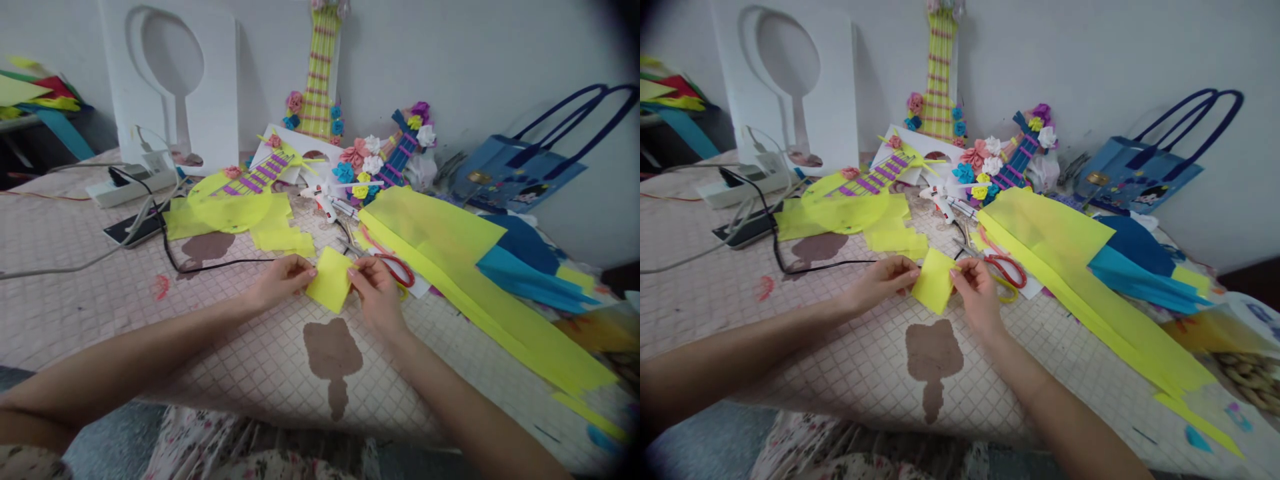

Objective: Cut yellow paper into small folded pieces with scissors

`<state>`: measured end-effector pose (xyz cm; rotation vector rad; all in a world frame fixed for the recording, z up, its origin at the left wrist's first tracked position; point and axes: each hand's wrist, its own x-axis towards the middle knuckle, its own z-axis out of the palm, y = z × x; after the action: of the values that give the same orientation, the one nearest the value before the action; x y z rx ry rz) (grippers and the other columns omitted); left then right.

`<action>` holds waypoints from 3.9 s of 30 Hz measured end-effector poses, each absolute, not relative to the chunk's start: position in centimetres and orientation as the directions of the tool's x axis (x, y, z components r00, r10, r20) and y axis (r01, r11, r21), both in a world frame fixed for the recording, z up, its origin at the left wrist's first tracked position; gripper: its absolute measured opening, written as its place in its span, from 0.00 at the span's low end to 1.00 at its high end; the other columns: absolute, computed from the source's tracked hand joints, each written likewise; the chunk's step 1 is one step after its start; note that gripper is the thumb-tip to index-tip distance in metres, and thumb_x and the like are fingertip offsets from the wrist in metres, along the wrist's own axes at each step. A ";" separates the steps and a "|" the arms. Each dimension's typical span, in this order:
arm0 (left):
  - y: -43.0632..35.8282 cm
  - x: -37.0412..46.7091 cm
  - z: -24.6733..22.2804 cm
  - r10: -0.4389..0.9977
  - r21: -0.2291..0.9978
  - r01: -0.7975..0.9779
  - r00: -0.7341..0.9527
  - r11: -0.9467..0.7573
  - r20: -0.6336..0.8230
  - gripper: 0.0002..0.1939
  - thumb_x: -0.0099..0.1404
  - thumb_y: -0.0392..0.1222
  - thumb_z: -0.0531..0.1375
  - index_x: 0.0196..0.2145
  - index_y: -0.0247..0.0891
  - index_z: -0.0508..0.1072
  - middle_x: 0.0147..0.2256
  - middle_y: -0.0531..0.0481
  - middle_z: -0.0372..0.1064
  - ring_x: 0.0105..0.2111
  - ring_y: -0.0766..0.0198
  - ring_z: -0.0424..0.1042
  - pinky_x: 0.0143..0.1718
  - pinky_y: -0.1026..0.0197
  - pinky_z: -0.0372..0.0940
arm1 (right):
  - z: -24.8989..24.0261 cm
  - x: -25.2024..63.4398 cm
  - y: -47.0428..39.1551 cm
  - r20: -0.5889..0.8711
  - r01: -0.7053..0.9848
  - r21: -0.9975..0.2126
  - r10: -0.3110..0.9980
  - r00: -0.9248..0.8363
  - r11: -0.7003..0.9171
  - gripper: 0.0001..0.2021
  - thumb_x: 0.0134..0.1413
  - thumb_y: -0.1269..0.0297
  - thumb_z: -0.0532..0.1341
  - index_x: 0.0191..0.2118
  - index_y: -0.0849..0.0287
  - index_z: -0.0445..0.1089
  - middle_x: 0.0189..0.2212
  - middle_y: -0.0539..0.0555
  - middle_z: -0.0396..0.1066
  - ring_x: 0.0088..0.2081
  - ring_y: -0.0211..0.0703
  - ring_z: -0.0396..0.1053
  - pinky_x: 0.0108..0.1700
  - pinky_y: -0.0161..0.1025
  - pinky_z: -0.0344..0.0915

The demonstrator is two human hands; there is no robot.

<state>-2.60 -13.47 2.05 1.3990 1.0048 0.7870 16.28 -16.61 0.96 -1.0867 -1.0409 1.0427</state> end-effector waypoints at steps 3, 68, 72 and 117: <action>-13.8 -2.5 2.5 0.869 0.967 0.085 0.427 0.238 -0.252 0.21 0.60 0.58 0.54 0.33 0.34 0.67 0.26 0.50 0.67 0.24 0.67 0.69 0.25 0.65 0.62 | 1.2 16.3 -16.4 0.046 -0.226 -0.969 0.976 0.215 0.096 0.10 0.42 0.63 0.67 0.31 0.54 0.65 0.27 0.46 0.62 0.29 0.35 0.61 0.31 0.34 0.60; -13.3 -2.7 1.8 0.861 0.976 -0.126 0.500 0.175 -0.090 0.22 0.47 0.40 0.69 0.37 0.31 0.67 0.32 0.48 0.72 0.31 0.66 0.72 0.32 0.63 0.66 | 1.3 15.7 -17.6 -0.031 0.031 -0.999 0.980 -0.194 -0.025 0.12 0.49 0.55 0.63 0.29 0.58 0.64 0.20 0.45 0.63 0.20 0.32 0.59 0.22 0.32 0.58; -13.6 -2.5 1.0 0.844 0.989 -0.099 0.535 0.108 -0.038 0.21 0.48 0.41 0.68 0.38 0.31 0.67 0.35 0.46 0.72 0.33 0.64 0.72 0.36 0.59 0.67 | 1.4 15.6 -17.5 0.023 -0.052 -0.999 0.992 -0.125 0.017 0.12 0.48 0.55 0.63 0.34 0.57 0.66 0.28 0.48 0.66 0.27 0.35 0.63 0.26 0.32 0.61; -14.7 -2.9 2.1 0.860 0.861 0.172 0.291 -0.478 0.420 0.05 0.61 0.39 0.58 0.35 0.37 0.71 0.32 0.49 0.71 0.31 0.67 0.68 0.35 0.63 0.64 | 1.9 15.6 -18.1 0.342 0.167 -0.929 0.939 0.039 0.331 0.05 0.54 0.67 0.59 0.38 0.53 0.63 0.32 0.49 0.63 0.33 0.37 0.63 0.34 0.35 0.62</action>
<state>-2.90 -14.65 2.13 1.8464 0.9268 1.2216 15.61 -18.12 1.87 -1.0905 -1.4158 0.8242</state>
